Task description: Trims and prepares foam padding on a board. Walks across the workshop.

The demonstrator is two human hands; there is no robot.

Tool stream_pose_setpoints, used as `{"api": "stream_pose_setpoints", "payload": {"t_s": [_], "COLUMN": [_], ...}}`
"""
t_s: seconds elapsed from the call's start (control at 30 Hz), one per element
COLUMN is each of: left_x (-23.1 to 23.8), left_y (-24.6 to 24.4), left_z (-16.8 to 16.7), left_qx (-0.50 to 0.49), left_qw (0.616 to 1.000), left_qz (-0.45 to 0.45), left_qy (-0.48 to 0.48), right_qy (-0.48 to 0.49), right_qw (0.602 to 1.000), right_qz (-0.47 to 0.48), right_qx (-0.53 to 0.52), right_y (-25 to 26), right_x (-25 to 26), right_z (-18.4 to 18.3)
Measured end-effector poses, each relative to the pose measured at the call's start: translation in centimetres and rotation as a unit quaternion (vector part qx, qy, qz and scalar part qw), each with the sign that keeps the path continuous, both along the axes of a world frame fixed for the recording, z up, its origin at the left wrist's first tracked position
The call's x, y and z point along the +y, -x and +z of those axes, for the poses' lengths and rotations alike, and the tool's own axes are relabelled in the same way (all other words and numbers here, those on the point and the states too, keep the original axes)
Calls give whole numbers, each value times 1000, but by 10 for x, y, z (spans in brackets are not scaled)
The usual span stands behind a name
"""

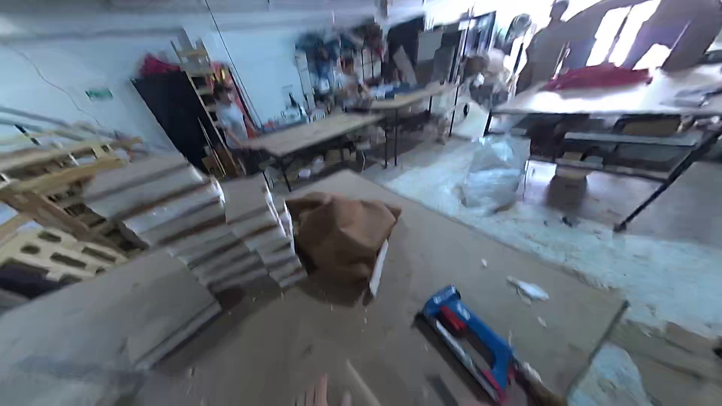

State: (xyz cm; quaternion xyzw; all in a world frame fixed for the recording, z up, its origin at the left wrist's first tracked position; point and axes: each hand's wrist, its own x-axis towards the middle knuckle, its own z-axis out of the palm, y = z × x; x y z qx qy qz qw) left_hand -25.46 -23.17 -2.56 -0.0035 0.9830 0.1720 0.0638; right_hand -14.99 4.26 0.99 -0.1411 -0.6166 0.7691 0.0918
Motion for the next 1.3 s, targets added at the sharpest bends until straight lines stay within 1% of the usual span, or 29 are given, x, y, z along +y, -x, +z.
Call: {"api": "stream_pose_setpoints", "payload": {"t_s": [0.03,0.07,0.13,0.23,0.4,0.53,0.67,0.77,0.83,1.0,1.3], "left_x": [-1,-3,-4,-4,-3,-3,-1,0,0,0,0], "left_y": [-10,-11,-3,-7,-15,-18,-22,-22,-22,-22,-22], "left_z": [4,-1,-21,-30,-33,-31,-29,-31,-33,-34,-37], "left_qx": [-1,9,20,22,72,101,120,136,137,129,133], "left_qw": [1000,1000,999,999,997,994,990,984,983,984,983], "left_qz": [-2,-13,-28,-23,-29,-44,-74,-109,-117,-118,-121], "left_qy": [2,3,7,8,12,10,12,29,34,37,33], "right_qy": [-42,-79,-133,-173,-231,-321,-408,-445,-464,-487,-513], "right_qw": [999,997,991,985,972,947,913,895,885,871,855], "right_qz": [-14,-14,17,19,-11,-14,-6,10,17,36,61], "right_qx": [1,4,-1,-8,-30,-28,12,28,31,44,48], "right_y": [-13,-22,-16,3,16,31,53,67,74,79,73], "right_x": [-3,-6,-11,-28,-48,-61,-81,-94,-102,-112,-113], "right_z": [2,4,3,-12,-29,-34,-47,-55,-59,-66,-67]}}
